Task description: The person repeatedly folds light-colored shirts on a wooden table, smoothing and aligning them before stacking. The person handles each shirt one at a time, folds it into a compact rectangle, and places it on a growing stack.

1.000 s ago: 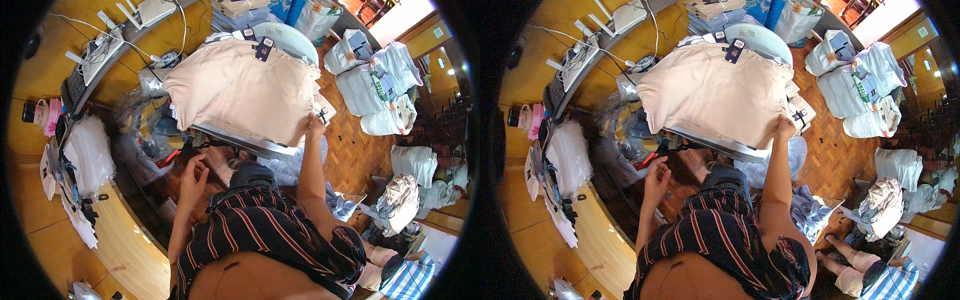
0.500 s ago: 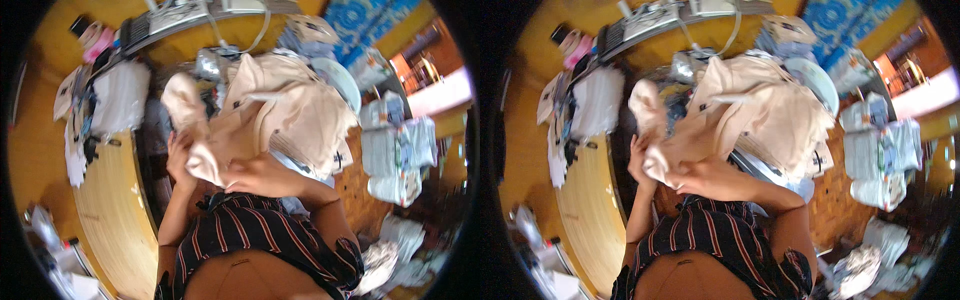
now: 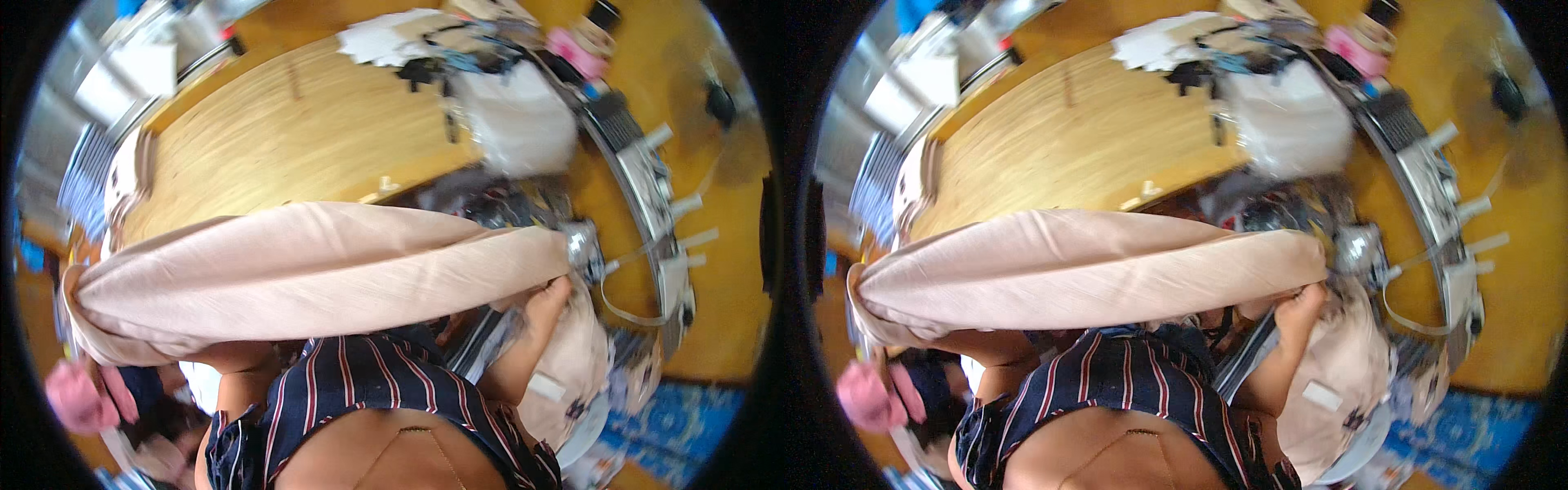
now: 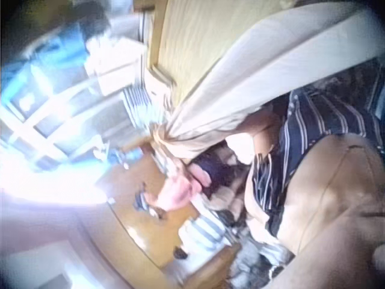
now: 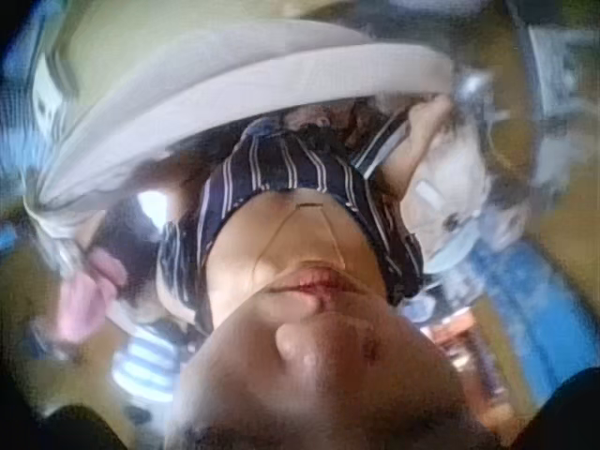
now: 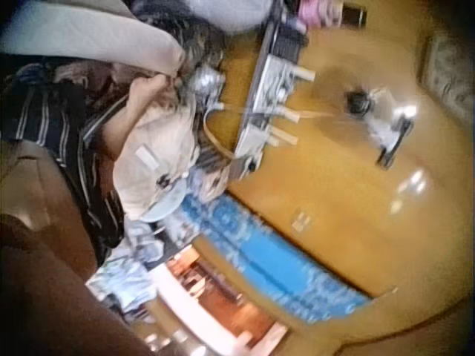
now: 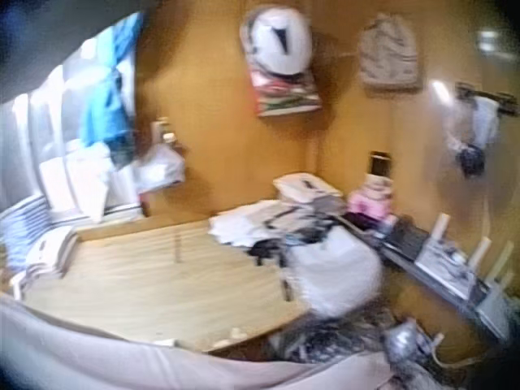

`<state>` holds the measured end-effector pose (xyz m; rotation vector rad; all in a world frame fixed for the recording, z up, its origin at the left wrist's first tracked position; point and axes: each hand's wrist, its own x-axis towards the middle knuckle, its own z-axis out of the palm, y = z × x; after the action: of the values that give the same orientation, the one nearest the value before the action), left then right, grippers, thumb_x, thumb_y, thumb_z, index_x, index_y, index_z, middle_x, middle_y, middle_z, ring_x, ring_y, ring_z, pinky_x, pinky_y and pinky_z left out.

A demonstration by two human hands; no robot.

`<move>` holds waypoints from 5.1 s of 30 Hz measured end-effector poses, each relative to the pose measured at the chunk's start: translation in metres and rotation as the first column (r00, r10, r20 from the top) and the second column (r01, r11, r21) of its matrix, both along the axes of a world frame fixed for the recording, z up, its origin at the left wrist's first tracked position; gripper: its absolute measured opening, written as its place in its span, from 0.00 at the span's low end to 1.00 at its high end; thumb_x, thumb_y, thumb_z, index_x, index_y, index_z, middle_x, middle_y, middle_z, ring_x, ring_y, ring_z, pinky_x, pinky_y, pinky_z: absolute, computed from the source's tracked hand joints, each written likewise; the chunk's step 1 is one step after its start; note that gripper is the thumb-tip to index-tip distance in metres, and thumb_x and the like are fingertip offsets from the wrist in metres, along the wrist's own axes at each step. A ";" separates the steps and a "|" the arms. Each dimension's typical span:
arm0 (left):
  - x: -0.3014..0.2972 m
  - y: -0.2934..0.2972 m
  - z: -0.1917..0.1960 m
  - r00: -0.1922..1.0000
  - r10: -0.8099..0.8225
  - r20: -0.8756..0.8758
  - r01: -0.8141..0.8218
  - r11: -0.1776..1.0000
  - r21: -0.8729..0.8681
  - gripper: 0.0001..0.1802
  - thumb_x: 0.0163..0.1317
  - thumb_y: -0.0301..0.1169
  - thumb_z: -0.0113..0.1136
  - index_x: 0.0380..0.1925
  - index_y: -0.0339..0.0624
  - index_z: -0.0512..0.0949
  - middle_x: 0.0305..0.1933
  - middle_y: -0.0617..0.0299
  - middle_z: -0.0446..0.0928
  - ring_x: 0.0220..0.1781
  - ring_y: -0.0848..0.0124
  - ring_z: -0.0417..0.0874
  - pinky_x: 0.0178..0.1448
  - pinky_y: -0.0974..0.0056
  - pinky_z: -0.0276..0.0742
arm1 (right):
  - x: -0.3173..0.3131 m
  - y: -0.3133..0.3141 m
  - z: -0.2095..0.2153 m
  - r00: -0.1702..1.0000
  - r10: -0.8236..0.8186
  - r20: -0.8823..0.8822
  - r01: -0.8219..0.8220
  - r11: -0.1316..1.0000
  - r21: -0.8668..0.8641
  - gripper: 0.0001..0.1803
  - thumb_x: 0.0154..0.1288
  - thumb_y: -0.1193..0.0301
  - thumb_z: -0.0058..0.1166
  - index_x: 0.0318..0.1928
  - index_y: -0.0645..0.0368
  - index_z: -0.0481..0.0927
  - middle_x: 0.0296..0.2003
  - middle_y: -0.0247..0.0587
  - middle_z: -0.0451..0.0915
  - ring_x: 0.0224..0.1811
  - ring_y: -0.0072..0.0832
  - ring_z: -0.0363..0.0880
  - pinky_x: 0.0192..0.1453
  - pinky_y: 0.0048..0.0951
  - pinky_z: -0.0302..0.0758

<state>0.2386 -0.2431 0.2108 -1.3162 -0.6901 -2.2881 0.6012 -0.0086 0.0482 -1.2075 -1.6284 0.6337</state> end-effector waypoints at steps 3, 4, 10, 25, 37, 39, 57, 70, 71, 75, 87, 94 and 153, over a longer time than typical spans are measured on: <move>-0.010 -0.038 -0.001 0.973 0.231 -0.023 -0.232 0.968 -0.099 0.20 0.48 0.34 0.55 0.41 0.41 0.66 0.44 0.53 0.70 0.43 0.64 0.69 0.47 0.57 0.62 | -0.027 -0.013 0.049 0.681 0.441 -0.584 -0.541 0.841 0.005 0.04 0.50 0.79 0.45 0.29 0.65 0.71 0.27 0.44 0.74 0.27 0.25 0.71 0.33 0.23 0.68; -0.015 -0.049 -0.003 0.951 0.308 -0.034 -0.310 0.941 -0.138 0.20 0.48 0.34 0.55 0.42 0.42 0.66 0.44 0.53 0.69 0.44 0.64 0.69 0.48 0.57 0.61 | -0.034 -0.014 0.054 0.596 0.464 -0.655 -0.616 0.787 -0.003 0.02 0.49 0.79 0.45 0.26 0.65 0.69 0.25 0.43 0.74 0.25 0.25 0.71 0.31 0.23 0.67; -0.070 -0.061 0.002 0.742 0.590 -0.319 -0.660 0.555 -0.507 0.24 0.47 0.37 0.56 0.45 0.45 0.65 0.47 0.53 0.68 0.48 0.64 0.66 0.51 0.54 0.58 | -0.104 0.026 0.136 0.604 0.632 0.485 -0.676 0.729 -0.107 0.06 0.40 0.75 0.53 0.24 0.62 0.76 0.18 0.39 0.70 0.21 0.26 0.69 0.25 0.22 0.62; -0.359 0.090 -0.063 0.264 0.394 -0.880 -0.882 -0.271 -0.386 0.33 0.45 0.44 0.59 0.53 0.54 0.62 0.54 0.54 0.64 0.59 0.63 0.60 0.59 0.46 0.48 | -0.439 0.170 0.073 0.763 -0.127 0.633 -0.045 0.967 0.249 0.32 0.48 0.64 0.56 0.56 0.45 0.61 0.50 0.46 0.64 0.53 0.45 0.62 0.50 0.51 0.61; -0.317 0.025 -0.245 0.661 0.319 -0.679 -0.558 -0.396 -0.729 0.24 0.57 0.45 0.44 0.54 0.53 0.62 0.62 0.58 0.54 0.64 0.59 0.51 0.61 0.41 0.43 | -0.425 0.192 -0.088 0.461 0.099 0.882 -0.131 0.990 -0.042 0.25 0.59 0.56 0.39 0.58 0.37 0.57 0.59 0.33 0.56 0.62 0.35 0.52 0.57 0.55 0.50; -0.300 0.026 -0.229 0.559 0.430 -0.709 -0.628 -0.339 -0.700 0.21 0.52 0.38 0.52 0.47 0.46 0.68 0.57 0.54 0.60 0.59 0.57 0.58 0.58 0.47 0.52 | -0.446 0.178 -0.060 0.436 0.102 0.894 0.011 0.993 -0.118 0.23 0.58 0.65 0.43 0.56 0.45 0.62 0.56 0.39 0.61 0.58 0.37 0.57 0.57 0.50 0.55; -0.204 -0.014 -0.196 0.644 0.650 -0.404 -0.311 -0.260 -0.914 0.05 0.42 0.28 0.58 0.21 0.42 0.79 0.32 0.58 0.72 0.41 0.61 0.70 0.42 0.59 0.66 | -0.539 -0.083 -0.021 0.026 0.890 0.455 -0.996 0.062 -0.064 0.07 0.48 0.73 0.53 0.31 0.59 0.75 0.32 0.40 0.70 0.39 0.36 0.69 0.43 0.33 0.68; -0.217 -0.003 -0.163 0.893 0.449 0.031 -0.083 0.232 -0.969 0.09 0.37 0.23 0.64 0.22 0.36 0.77 0.33 0.58 0.75 0.34 0.68 0.76 0.39 0.69 0.70 | -0.512 -0.043 0.004 0.056 0.932 0.357 -0.998 0.057 0.006 0.09 0.45 0.80 0.54 0.32 0.64 0.77 0.33 0.40 0.73 0.36 0.30 0.72 0.41 0.25 0.69; -0.218 -0.005 -0.152 0.872 0.451 0.187 0.092 0.225 -0.970 0.09 0.37 0.24 0.65 0.22 0.36 0.77 0.33 0.59 0.75 0.34 0.70 0.76 0.39 0.69 0.70 | -0.512 -0.044 0.003 0.047 0.972 0.231 -0.997 0.061 -0.056 0.09 0.45 0.80 0.54 0.32 0.63 0.77 0.32 0.39 0.73 0.34 0.28 0.72 0.39 0.25 0.69; -0.229 -0.020 -0.147 0.821 0.408 0.400 0.287 0.310 -0.906 0.07 0.37 0.22 0.66 0.17 0.36 0.76 0.32 0.59 0.74 0.33 0.74 0.74 0.38 0.72 0.69 | -0.512 -0.059 0.002 0.087 0.991 -0.099 -0.985 0.071 -0.158 0.08 0.45 0.80 0.55 0.31 0.62 0.78 0.30 0.37 0.76 0.28 0.23 0.74 0.34 0.21 0.69; -0.232 -0.025 -0.141 0.695 0.405 0.594 0.322 0.563 -0.761 0.09 0.42 0.19 0.63 0.23 0.33 0.72 0.26 0.60 0.74 0.25 0.78 0.73 0.27 0.76 0.68 | -0.517 -0.065 0.009 0.208 0.946 -0.247 -0.952 0.138 -0.273 0.09 0.47 0.80 0.56 0.33 0.66 0.78 0.29 0.38 0.79 0.30 0.18 0.74 0.38 0.18 0.70; -0.237 -0.022 -0.141 0.707 0.357 0.611 0.390 0.523 -0.758 0.07 0.45 0.16 0.58 0.24 0.34 0.70 0.25 0.60 0.73 0.23 0.79 0.72 0.23 0.75 0.67 | -0.521 -0.065 0.007 0.235 0.929 -0.285 -0.956 0.167 -0.243 0.09 0.45 0.79 0.57 0.31 0.64 0.79 0.26 0.38 0.79 0.29 0.19 0.75 0.36 0.18 0.70; -0.451 -0.037 0.176 0.944 0.328 0.023 -0.207 0.648 -0.733 0.18 0.57 0.30 0.49 0.48 0.37 0.67 0.43 0.59 0.72 0.43 0.69 0.74 0.49 0.67 0.71 | -0.434 0.308 0.269 0.394 0.708 -0.586 -0.655 0.664 0.361 0.19 0.53 0.74 0.55 0.46 0.63 0.69 0.42 0.42 0.73 0.44 0.29 0.72 0.49 0.30 0.69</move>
<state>-0.2122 -0.2798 0.3866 -1.2038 -1.8655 -1.9225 0.1674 0.2997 0.3167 -0.0642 -1.3900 1.3541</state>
